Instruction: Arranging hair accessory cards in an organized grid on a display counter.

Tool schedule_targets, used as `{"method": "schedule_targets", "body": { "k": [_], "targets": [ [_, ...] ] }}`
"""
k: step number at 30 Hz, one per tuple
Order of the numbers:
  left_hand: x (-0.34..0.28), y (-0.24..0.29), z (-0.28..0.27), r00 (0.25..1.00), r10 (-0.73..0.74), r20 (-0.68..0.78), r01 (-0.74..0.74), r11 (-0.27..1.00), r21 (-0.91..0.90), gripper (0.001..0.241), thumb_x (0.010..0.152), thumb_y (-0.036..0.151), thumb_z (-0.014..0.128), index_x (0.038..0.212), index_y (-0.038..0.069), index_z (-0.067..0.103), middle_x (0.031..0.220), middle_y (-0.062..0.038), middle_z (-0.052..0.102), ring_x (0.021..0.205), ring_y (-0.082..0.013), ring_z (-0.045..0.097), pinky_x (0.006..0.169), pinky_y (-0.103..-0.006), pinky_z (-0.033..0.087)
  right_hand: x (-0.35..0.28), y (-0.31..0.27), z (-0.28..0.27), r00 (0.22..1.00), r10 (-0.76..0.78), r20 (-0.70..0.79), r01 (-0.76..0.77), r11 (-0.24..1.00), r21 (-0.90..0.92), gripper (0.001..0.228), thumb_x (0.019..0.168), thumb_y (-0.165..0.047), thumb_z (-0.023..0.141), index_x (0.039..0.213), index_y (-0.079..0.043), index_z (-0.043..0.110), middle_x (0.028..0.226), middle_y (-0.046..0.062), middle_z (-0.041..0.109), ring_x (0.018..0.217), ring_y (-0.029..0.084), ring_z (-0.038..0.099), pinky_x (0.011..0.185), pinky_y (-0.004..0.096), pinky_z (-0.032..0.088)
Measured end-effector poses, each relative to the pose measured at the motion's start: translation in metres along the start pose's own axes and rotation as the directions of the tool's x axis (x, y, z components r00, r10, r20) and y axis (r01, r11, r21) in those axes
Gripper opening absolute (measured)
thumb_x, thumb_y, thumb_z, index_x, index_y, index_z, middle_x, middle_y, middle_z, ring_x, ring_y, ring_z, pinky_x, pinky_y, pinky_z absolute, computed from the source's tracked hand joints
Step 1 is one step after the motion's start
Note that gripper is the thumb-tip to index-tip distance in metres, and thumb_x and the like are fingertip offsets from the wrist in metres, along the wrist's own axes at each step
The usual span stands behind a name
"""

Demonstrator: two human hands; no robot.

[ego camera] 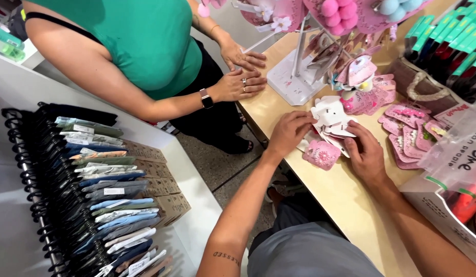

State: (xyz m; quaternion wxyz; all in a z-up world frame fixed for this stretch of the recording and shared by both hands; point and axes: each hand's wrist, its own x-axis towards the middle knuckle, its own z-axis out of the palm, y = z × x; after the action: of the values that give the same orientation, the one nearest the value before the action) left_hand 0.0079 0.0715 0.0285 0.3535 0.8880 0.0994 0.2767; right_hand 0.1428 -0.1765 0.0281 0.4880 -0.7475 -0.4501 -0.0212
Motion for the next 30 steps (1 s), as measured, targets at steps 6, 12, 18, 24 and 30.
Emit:
{"method": "schedule_targets", "body": {
  "k": [6,12,18,24,30],
  "targets": [
    [-0.025,-0.004,0.011,0.983,0.111,-0.148,-0.108,0.994,0.026,0.038,0.096,0.014,0.076,0.128,0.034,0.078,0.143,-0.001,0.07,0.131,-0.0281,0.072,0.117,-0.0482,0.056,0.0,0.004,0.003,0.999,0.017,0.043,-0.017,1.0,0.008,0.055,0.103,-0.028,0.081,0.148,0.0,0.067,0.154,0.026,0.068,0.139,0.047,0.066,0.117,0.057,0.052],
    [-0.039,-0.015,0.021,0.98,0.13,-0.152,-0.128,0.992,0.024,0.06,0.088,0.012,0.066,0.145,0.032,0.071,0.153,-0.004,0.063,0.139,-0.0299,0.067,0.122,-0.0496,0.052,0.004,0.007,0.005,0.993,0.013,0.119,-0.007,0.999,-0.047,0.038,0.101,-0.016,0.081,0.137,-0.006,0.077,0.147,0.019,0.075,0.134,0.041,0.072,0.114,0.053,0.057],
    [-0.037,0.012,0.013,0.996,0.087,-0.023,-0.082,0.984,0.161,0.044,0.096,0.014,0.069,0.14,0.015,0.066,0.156,-0.007,0.065,0.144,-0.0328,0.061,0.127,-0.0533,0.047,0.025,-0.025,-0.006,0.981,0.164,0.102,-0.157,0.985,-0.078,0.024,0.112,-0.008,0.07,0.13,0.002,0.082,0.128,0.016,0.081,0.106,0.024,0.076,0.099,0.035,0.061],
    [-0.061,0.011,0.015,0.991,0.056,-0.125,-0.047,0.996,0.075,0.047,0.111,0.043,0.044,0.149,0.018,0.056,0.164,-0.013,0.052,0.154,-0.0362,0.05,0.132,-0.0633,0.038,0.024,-0.028,-0.008,0.965,0.261,0.007,-0.26,0.965,-0.011,0.019,0.12,-0.01,0.071,0.131,0.002,0.08,0.12,0.017,0.079,0.101,0.027,0.072,0.085,0.039,0.061],
    [-0.082,0.03,-0.003,0.977,0.069,0.203,-0.09,0.991,0.097,0.08,0.095,0.079,0.057,0.158,0.031,0.048,0.176,-0.009,0.043,0.164,-0.0373,0.041,0.129,-0.0622,0.033,0.029,-0.016,-0.002,0.982,-0.02,0.188,0.068,0.966,-0.25,0.053,0.103,-0.035,0.075,0.145,-0.004,0.075,0.148,0.018,0.073,0.138,0.036,0.063,0.121,0.05,0.04]
  ]
}}
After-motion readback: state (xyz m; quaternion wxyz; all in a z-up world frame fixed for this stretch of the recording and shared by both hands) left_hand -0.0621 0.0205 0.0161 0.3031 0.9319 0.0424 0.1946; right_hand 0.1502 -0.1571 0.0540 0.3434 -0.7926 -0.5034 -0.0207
